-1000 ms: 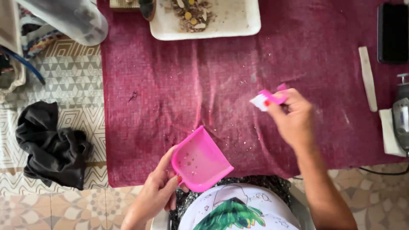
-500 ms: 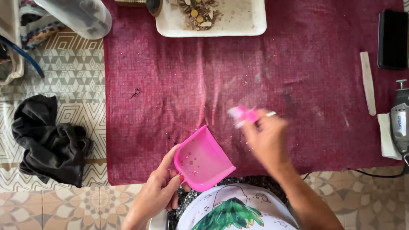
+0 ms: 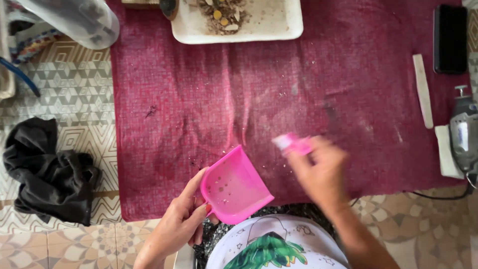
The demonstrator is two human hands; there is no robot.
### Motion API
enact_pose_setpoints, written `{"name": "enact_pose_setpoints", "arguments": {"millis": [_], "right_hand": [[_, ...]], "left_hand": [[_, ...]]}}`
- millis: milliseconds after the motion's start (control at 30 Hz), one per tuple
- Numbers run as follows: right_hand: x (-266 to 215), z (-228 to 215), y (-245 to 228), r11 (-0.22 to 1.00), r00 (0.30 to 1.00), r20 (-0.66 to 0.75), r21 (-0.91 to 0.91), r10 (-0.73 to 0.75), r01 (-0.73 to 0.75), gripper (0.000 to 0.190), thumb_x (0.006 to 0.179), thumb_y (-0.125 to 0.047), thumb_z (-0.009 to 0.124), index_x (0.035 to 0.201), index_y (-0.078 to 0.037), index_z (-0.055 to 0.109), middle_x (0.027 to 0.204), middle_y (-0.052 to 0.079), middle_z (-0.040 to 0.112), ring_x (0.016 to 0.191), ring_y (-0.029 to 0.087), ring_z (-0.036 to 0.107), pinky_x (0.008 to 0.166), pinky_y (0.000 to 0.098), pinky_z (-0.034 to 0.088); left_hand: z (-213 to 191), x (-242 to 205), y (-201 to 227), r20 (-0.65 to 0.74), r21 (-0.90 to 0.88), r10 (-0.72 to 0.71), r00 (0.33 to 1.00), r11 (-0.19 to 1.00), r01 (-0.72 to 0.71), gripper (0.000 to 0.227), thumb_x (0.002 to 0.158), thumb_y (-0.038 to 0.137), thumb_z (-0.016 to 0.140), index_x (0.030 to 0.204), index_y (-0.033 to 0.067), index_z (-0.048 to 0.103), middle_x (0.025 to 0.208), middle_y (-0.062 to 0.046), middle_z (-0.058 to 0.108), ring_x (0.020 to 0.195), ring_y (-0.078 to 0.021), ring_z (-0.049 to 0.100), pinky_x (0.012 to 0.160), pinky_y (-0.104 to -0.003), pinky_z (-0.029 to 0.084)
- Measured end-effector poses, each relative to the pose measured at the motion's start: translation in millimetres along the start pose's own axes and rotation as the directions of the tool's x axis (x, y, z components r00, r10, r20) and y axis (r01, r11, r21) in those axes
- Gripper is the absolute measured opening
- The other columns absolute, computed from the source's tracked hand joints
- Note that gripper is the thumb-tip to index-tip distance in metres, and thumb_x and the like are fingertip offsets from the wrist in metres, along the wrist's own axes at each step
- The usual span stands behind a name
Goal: Cleaning a craft workspace by brushing debris into a dustpan and wiping the surface with a cloth.
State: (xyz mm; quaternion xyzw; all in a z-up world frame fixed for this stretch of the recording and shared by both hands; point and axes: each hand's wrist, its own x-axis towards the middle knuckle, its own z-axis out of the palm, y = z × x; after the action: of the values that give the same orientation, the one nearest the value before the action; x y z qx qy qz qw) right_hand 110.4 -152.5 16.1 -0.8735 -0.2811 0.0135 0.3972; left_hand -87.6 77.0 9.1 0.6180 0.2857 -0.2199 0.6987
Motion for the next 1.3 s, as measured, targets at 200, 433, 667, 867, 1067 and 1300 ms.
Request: {"name": "enact_pose_setpoints", "arguments": {"millis": [200, 433, 667, 867, 1067, 1300], "right_hand": [[-18, -18, 59, 0.910, 0.996, -0.082, -0.410, 0.036, -0.067, 0.027, 0.104, -0.010, 0.071, 0.080, -0.004, 0.060, 0.066, 0.004, 0.055, 0.052, 0.013, 0.044, 0.045, 0.0303, 0.034], [-43, 29, -26, 0.993, 0.988, 0.103, -0.005, -0.117, 0.118, 0.005, 0.088, -0.007, 0.067, 0.084, -0.008, 0.068, 0.073, 0.005, 0.067, 0.060, 0.021, 0.062, 0.057, 0.0377, 0.049], [-22, -19, 45, 0.919, 0.993, -0.103, -0.394, -0.051, 0.007, 0.022, 0.100, -0.012, 0.074, 0.081, -0.002, 0.069, 0.060, 0.004, 0.060, 0.047, 0.014, 0.047, 0.042, 0.0328, 0.035], [-41, 22, -5, 0.988, 0.994, 0.100, -0.143, -0.047, 0.061, 0.024, 0.081, -0.009, 0.068, 0.100, -0.015, 0.081, 0.077, 0.005, 0.075, 0.060, 0.022, 0.066, 0.058, 0.0403, 0.050], [-28, 13, -23, 0.993, 0.992, 0.069, 0.067, -0.104, 0.099, 0.008, 0.088, -0.015, 0.073, 0.088, -0.009, 0.078, 0.086, 0.006, 0.080, 0.069, 0.016, 0.075, 0.058, 0.0302, 0.059], [-36, -24, 49, 0.744, 0.999, 0.004, -0.667, 0.054, -0.037, 0.023, 0.107, -0.019, 0.070, 0.085, -0.011, 0.071, 0.056, -0.006, 0.052, 0.043, 0.006, 0.039, 0.041, 0.0239, 0.031]], "left_hand": [[10, 8, 17, 0.036, 0.076, -0.033, 0.999, 0.997, 0.030, 0.078, 0.093, 0.005, 0.050, 0.163, 0.0317, 0.028, 0.070, -0.006, 0.070, 0.036, -0.0137, 0.063, 0.031, -0.027, 0.053], [14, 16, 7, 0.033, 0.097, -0.070, 0.997, 0.993, 0.066, 0.079, 0.092, 0.005, 0.051, 0.163, 0.0306, 0.027, 0.069, -0.009, 0.071, 0.035, -0.0162, 0.064, 0.031, -0.028, 0.053], [13, 12, 12, 0.035, 0.082, -0.082, 0.996, 0.993, 0.079, 0.079, 0.091, 0.004, 0.049, 0.163, 0.0300, 0.028, 0.074, -0.008, 0.073, 0.036, -0.0146, 0.063, 0.030, -0.027, 0.051], [15, 12, 12, 0.013, 0.097, -0.089, 0.996, 0.991, 0.087, 0.079, 0.091, 0.005, 0.051, 0.163, 0.0302, 0.028, 0.071, -0.007, 0.071, 0.035, -0.0156, 0.066, 0.031, -0.028, 0.053], [15, 13, 0, 0.038, 0.104, -0.081, 0.996, 0.992, 0.077, 0.078, 0.093, 0.008, 0.051, 0.163, 0.0297, 0.025, 0.064, -0.007, 0.062, 0.035, -0.0162, 0.066, 0.030, -0.029, 0.053], [12, 11, -2, 0.034, 0.122, -0.087, 0.996, 0.989, 0.082, 0.077, 0.094, 0.007, 0.048, 0.162, 0.0344, 0.026, 0.066, -0.007, 0.065, 0.034, -0.0170, 0.063, 0.033, -0.030, 0.054]]}}
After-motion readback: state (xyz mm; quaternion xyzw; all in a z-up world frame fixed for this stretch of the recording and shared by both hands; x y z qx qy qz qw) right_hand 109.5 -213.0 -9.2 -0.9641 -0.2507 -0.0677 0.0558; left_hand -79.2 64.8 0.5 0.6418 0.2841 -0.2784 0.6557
